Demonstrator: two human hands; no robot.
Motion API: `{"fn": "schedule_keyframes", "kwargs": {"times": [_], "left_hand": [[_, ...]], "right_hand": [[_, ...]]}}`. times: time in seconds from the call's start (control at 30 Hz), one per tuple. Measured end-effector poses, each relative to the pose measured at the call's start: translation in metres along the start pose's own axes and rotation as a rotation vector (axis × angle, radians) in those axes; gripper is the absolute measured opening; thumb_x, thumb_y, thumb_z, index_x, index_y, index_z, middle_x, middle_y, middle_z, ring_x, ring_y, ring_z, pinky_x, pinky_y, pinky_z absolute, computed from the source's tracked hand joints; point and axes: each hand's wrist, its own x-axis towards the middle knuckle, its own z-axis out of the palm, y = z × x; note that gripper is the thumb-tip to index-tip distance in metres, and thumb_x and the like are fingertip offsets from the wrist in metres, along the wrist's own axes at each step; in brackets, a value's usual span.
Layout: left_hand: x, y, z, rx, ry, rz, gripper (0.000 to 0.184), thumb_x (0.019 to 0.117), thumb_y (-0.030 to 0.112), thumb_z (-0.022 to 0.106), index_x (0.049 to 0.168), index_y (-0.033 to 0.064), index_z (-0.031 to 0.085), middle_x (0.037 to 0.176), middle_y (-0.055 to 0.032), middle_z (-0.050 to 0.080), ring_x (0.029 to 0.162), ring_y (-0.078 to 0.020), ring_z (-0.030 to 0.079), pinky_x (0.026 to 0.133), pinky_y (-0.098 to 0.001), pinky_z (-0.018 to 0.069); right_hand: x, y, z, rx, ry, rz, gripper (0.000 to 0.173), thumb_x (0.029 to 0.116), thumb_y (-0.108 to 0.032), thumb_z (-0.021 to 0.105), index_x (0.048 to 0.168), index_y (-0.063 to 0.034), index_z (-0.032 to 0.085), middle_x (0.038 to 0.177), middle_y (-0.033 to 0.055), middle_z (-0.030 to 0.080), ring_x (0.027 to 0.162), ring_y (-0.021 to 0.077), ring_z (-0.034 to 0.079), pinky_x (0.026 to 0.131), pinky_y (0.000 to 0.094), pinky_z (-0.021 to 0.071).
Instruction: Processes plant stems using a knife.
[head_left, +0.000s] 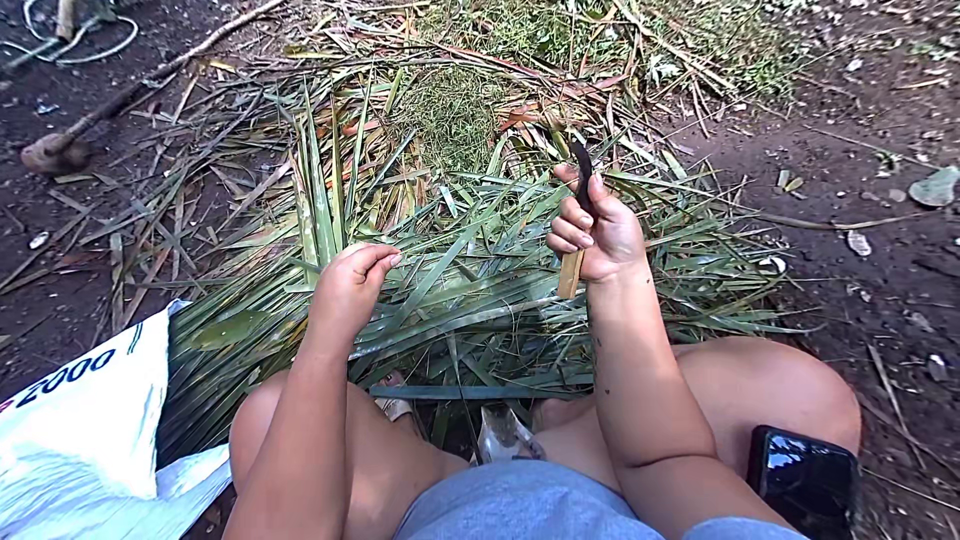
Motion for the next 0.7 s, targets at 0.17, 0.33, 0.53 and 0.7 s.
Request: {"fn": "schedule_keyframes", "kwargs": {"times": [0.17,0.33,0.53,0.7], "left_hand": [[-0.001,0.001,-0.001,-0.044,0.021,0.001,0.015,0.1010,0.016,0.064,0.102,0.0079,0.077,0.102,-0.0048,0.072,0.095,-0.0111,0.066,0.086,-0.0324,0.0522],[-0.002,0.004,0.005,-0.065,0.004,0.014,0.015,0.1004,0.016,0.065,0.103,0.0077,0.077,0.099,-0.0042,0.072,0.093,-0.0112,0.066,0.086,-0.0319,0.0518],[-0.001,0.007,0.010,-0.062,0.015,-0.002,0.015,0.1008,0.016,0.065,0.103,0.0079,0.077,0.100,-0.0045,0.072,0.093,-0.0118,0.066,0.086,-0.0330,0.0524],[-0.001,0.006,0.015,-0.012,0.060,0.054,0.016,0.1006,0.016,0.065,0.103,0.0073,0.078,0.100,-0.0064,0.073,0.094,-0.0156,0.068,0.088,-0.0358,0.0532]], "right_hand": [[-0.007,0.007,-0.002,0.072,-0.151,0.048,0.051,0.1119,-0.044,0.027,0.138,-0.0118,0.057,0.055,-0.0074,0.043,0.037,0.0003,0.040,0.037,0.0146,0.0376],[-0.008,0.023,0.010,0.096,-0.193,0.132,0.051,0.1113,-0.046,0.029,0.139,-0.0135,0.057,0.053,-0.0065,0.043,0.037,0.0006,0.041,0.036,0.0152,0.0376],[-0.005,0.051,0.021,0.141,-0.219,0.296,0.045,0.1095,-0.044,0.039,0.138,-0.0162,0.059,0.055,-0.0062,0.048,0.041,0.0023,0.047,0.040,0.0166,0.0427],[-0.006,0.068,0.031,0.175,-0.183,0.431,0.043,0.1074,-0.040,0.046,0.139,-0.0128,0.057,0.055,-0.0063,0.048,0.041,0.0028,0.048,0.042,0.0167,0.0444]]}}
